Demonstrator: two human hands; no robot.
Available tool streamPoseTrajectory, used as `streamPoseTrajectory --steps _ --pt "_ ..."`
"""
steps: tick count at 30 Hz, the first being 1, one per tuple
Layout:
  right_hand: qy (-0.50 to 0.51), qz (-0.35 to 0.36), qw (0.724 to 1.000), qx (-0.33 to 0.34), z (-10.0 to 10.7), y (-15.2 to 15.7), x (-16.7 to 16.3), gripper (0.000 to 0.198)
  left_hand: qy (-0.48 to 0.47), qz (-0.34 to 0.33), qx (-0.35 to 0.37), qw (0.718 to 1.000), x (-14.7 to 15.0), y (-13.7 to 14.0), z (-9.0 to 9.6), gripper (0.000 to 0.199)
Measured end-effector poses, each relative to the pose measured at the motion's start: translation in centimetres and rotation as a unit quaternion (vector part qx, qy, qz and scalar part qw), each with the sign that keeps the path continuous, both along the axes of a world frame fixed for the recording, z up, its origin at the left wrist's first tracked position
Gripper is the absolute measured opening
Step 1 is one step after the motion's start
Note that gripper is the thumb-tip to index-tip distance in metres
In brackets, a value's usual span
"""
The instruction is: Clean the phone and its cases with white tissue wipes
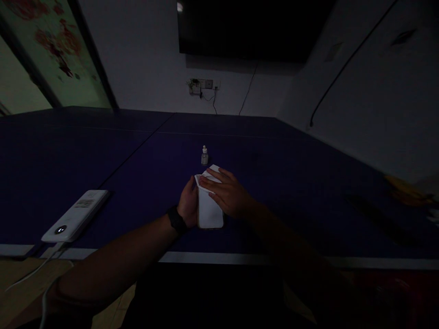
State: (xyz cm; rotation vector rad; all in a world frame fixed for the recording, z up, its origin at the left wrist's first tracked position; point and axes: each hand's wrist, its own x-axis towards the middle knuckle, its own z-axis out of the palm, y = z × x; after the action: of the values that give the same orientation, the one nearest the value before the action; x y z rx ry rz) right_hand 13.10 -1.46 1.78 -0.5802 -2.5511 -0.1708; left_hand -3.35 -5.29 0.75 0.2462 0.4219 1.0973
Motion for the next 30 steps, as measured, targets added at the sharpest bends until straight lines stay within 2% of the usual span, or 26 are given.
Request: streamPoseTrajectory --steps 4,10,14,17,21,23,27,30 --pt "-0.013 0.063 0.998 0.012 0.13 -0.26 0.18 0.04 0.013 -0.034 0.018 0.999 -0.29 -0.09 -0.07 0.067" --pt "0.034 -0.051 0.998 0.027 0.36 -0.66 0.25 0.043 0.011 -0.028 0.06 0.998 -0.71 0.19 -0.51 0.061" --pt "-0.013 -0.009 1.0 0.004 0.06 -0.88 -0.33 0.045 0.005 -0.053 0.027 0.998 -0.74 0.17 -0.43 0.071" --pt "-0.002 0.016 1.0 0.009 -0.15 -0.48 -0.11 0.039 -0.007 -0.044 0.038 0.998 -0.6 -0.01 -0.18 0.072" --pt "0.075 -0.051 0.995 0.038 -0.27 0.0 0.11 0.036 0.011 -0.015 0.071 0.997 -0.35 -0.13 0.02 0.063" --pt "0.077 -0.071 0.994 0.039 -0.28 -0.07 -0.1 0.039 0.016 -0.015 0.068 0.997 -0.32 -0.12 0.08 0.064" --pt "0.026 0.001 0.999 0.023 -0.35 -0.2 -0.35 0.042 0.01 -0.036 0.043 0.998 -0.44 -0.16 0.25 0.073" --pt "0.044 0.009 0.999 0.019 -0.48 0.08 -0.02 0.038 0.024 -0.027 0.045 0.998 -0.51 -0.16 0.3 0.072"
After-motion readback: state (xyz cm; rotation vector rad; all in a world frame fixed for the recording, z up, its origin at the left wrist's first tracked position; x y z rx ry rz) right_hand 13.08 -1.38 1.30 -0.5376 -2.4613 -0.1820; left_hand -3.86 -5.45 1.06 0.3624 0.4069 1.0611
